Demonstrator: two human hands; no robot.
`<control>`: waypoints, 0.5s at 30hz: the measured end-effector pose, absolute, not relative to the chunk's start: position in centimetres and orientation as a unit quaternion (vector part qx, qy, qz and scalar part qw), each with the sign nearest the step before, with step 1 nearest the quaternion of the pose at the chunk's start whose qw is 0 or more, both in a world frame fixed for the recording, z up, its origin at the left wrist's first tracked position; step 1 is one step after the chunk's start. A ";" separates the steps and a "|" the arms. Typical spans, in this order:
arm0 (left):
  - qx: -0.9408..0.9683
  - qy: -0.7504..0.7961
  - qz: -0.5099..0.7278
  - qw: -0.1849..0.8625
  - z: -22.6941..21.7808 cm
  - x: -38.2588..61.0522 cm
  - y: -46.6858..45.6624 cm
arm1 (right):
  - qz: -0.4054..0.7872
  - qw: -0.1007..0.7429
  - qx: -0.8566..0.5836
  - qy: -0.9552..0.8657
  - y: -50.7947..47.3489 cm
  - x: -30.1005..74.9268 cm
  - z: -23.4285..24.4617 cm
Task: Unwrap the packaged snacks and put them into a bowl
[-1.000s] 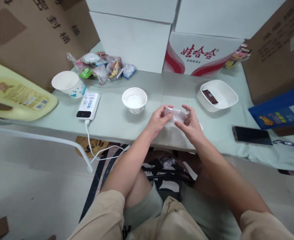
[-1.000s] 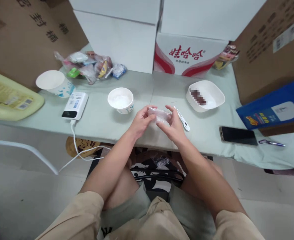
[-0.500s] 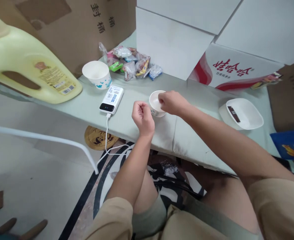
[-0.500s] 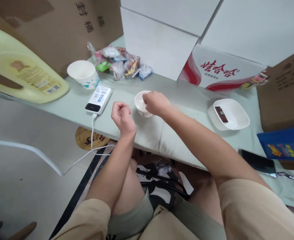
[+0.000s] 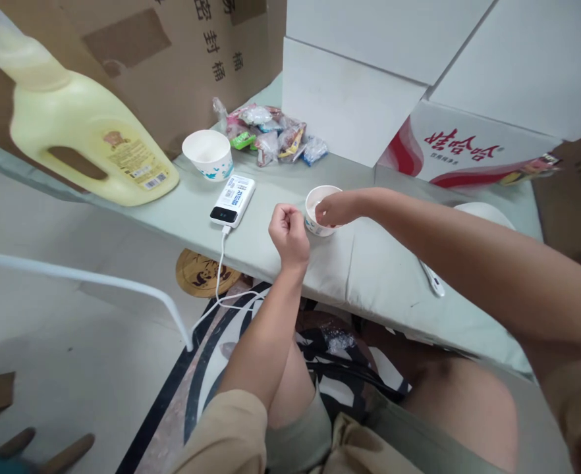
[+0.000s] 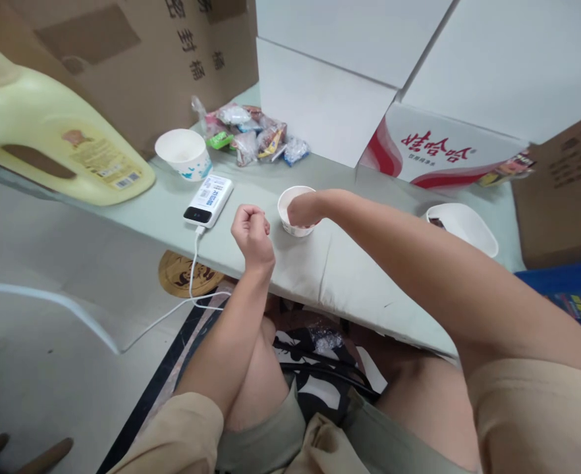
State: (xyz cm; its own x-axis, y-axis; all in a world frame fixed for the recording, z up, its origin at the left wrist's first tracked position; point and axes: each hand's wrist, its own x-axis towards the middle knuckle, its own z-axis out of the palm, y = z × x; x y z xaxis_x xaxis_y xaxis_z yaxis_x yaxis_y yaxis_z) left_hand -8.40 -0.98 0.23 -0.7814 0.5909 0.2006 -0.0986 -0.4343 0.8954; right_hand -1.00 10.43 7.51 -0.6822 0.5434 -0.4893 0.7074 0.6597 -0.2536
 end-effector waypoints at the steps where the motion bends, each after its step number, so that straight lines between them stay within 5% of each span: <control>1: 0.251 0.487 0.808 0.216 0.2 -8.3 -0.9 | -0.225 0.220 0.348 0.883 10.2 -0.6 8.2; 3: 0.245 0.485 0.810 0.220 0.2 -8.2 -0.8 | -0.245 0.250 0.338 0.873 10.1 0.1 9.5; 8: 0.221 0.470 0.824 0.227 0.4 -7.9 -0.2 | -0.246 0.142 0.360 0.889 13.0 1.1 10.8; 11: 0.191 0.470 0.826 0.245 0.6 -7.9 0.4 | -0.141 0.038 0.395 0.907 16.8 0.1 9.1; 15: 0.172 0.482 0.820 0.257 0.7 -8.1 1.2 | -0.091 0.019 0.429 0.898 22.7 -3.2 5.0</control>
